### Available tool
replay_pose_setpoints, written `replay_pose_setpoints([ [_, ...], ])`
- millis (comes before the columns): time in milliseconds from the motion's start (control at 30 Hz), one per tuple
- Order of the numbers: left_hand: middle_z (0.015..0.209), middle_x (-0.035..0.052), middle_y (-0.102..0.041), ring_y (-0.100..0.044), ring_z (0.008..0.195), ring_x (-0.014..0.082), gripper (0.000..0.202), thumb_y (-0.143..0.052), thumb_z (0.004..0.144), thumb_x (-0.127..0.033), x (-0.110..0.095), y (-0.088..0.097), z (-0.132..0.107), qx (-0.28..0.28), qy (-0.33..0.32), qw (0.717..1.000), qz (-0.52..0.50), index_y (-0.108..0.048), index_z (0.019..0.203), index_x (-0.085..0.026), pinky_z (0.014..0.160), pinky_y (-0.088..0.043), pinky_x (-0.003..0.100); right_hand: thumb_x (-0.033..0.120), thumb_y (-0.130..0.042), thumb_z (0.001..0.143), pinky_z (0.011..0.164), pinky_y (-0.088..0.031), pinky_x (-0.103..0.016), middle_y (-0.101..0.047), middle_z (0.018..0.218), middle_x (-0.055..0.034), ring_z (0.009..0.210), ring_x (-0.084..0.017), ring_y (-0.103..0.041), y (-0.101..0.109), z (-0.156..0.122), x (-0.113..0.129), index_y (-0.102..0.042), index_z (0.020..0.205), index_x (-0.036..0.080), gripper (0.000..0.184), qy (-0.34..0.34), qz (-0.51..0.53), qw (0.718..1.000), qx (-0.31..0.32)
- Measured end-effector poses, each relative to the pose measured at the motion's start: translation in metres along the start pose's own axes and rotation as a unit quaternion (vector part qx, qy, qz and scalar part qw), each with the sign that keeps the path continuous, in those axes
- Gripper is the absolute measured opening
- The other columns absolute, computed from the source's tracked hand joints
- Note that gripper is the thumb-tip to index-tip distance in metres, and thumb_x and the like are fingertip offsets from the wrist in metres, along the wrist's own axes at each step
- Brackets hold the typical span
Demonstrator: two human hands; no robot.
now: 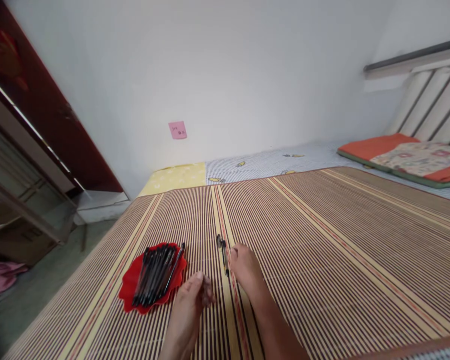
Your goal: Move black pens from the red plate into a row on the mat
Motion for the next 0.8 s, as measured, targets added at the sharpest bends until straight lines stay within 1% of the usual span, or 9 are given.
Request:
replay_pose_setpoints([
  [167,0.046,-0.0049,-0.048,-0.043,0.045,0.0094,0.050,-0.067,0.079,-0.061,0.012,-0.001,0.006,-0.002,-0.019,0.999,0.030,-0.051,0.057,-0.019,0.049,-0.033,0.023,0.025,-0.039,0.097,0.061,-0.034,-0.025,-0.064,0.078,-0.0050,0.071,-0.017,-0.058,0.004,0.006,-0.013,-0.060,0.078,0.018,0.029,-0.017,0.008,1.000,0.001],
  [300,0.047,-0.0064,-0.042,-0.036,0.044,0.0082,0.048,-0.069,0.082,-0.054,0.007,-0.001,0.003,0.028,-0.008,0.999,-0.021,-0.047,0.055,-0.020,0.047,-0.030,0.023,0.035,-0.041,0.097,0.060,-0.037,-0.026,-0.061,0.073,-0.0025,0.068,-0.017,-0.057,0.009,-0.005,0.012,-0.058,0.077,0.020,0.030,0.014,0.105,0.994,-0.008],
  [333,0.046,-0.0060,-0.042,-0.035,0.044,0.0081,0.048,-0.070,0.082,-0.051,0.006,-0.002,0.000,0.064,0.000,0.997,-0.044,-0.047,0.053,-0.020,0.046,-0.029,0.023,0.042,-0.043,0.097,0.060,-0.038,-0.026,-0.059,0.071,-0.0013,0.066,-0.016,-0.056,0.010,-0.012,0.024,-0.057,0.076,0.021,0.033,0.038,0.159,0.986,0.014],
  [400,0.045,-0.0043,-0.045,-0.037,0.042,0.0086,0.045,-0.072,0.080,-0.047,0.003,-0.002,-0.005,0.155,0.021,0.983,-0.096,-0.050,0.052,-0.019,0.045,-0.030,0.023,0.055,-0.044,0.096,0.059,-0.041,-0.025,-0.057,0.067,0.0000,0.065,-0.015,-0.056,0.009,-0.027,0.048,-0.057,0.072,0.020,0.044,0.099,0.276,0.946,0.137],
  [467,0.042,-0.0023,-0.048,-0.041,0.039,0.0099,0.042,-0.074,0.077,-0.045,0.002,0.002,-0.011,0.227,0.041,0.962,-0.144,-0.054,0.052,-0.018,0.043,-0.031,0.024,0.064,-0.044,0.094,0.057,-0.044,-0.023,-0.060,0.068,-0.0005,0.064,-0.015,-0.060,0.006,-0.043,0.067,-0.063,0.075,0.018,0.053,0.121,0.361,0.875,0.299],
  [533,0.042,-0.0016,-0.052,-0.046,0.037,0.0110,0.036,-0.078,0.073,-0.042,0.003,0.010,-0.013,0.239,0.045,0.954,-0.175,-0.059,0.055,-0.018,0.042,-0.033,0.024,0.069,-0.043,0.092,0.052,-0.044,-0.021,-0.063,0.069,-0.0009,0.057,-0.013,-0.060,0.002,-0.056,0.077,-0.069,0.088,0.016,0.059,0.102,0.403,0.818,0.397],
  [600,0.044,-0.0011,-0.057,-0.051,0.037,0.0121,0.033,-0.083,0.069,-0.043,0.006,0.019,-0.013,0.243,0.040,0.951,-0.187,-0.064,0.061,-0.017,0.041,-0.036,0.023,0.068,-0.045,0.092,0.050,-0.044,-0.020,-0.064,0.070,-0.0009,0.053,-0.010,-0.059,-0.001,-0.062,0.082,-0.072,0.099,0.016,0.059,0.094,0.418,0.799,0.421],
  [667,0.045,-0.0006,-0.059,-0.052,0.036,0.0133,0.037,-0.085,0.064,-0.051,0.011,0.027,-0.011,0.264,0.041,0.945,-0.190,-0.069,0.066,-0.018,0.038,-0.036,0.023,0.061,-0.048,0.093,0.054,-0.046,-0.019,-0.066,0.075,-0.0013,0.059,-0.010,-0.061,-0.001,-0.063,0.083,-0.074,0.102,0.017,0.052,0.109,0.415,0.797,0.424],
  [800,0.037,0.0003,-0.053,-0.055,0.036,0.0161,0.050,-0.085,0.058,-0.063,0.020,0.036,-0.008,0.333,0.081,0.932,-0.118,-0.067,0.050,-0.016,0.037,-0.039,0.025,0.042,-0.060,0.088,0.072,-0.049,-0.023,-0.071,0.089,-0.0022,0.082,-0.014,-0.065,0.000,-0.062,0.085,-0.077,0.103,0.019,0.032,0.153,0.381,0.811,0.416],
])
Point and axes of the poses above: each hand's wrist, its own z-axis towards the middle knuckle, its own y-axis out of the back of the hand, x = y × z, the point moved 1 cm from there along z, towards the middle knuckle
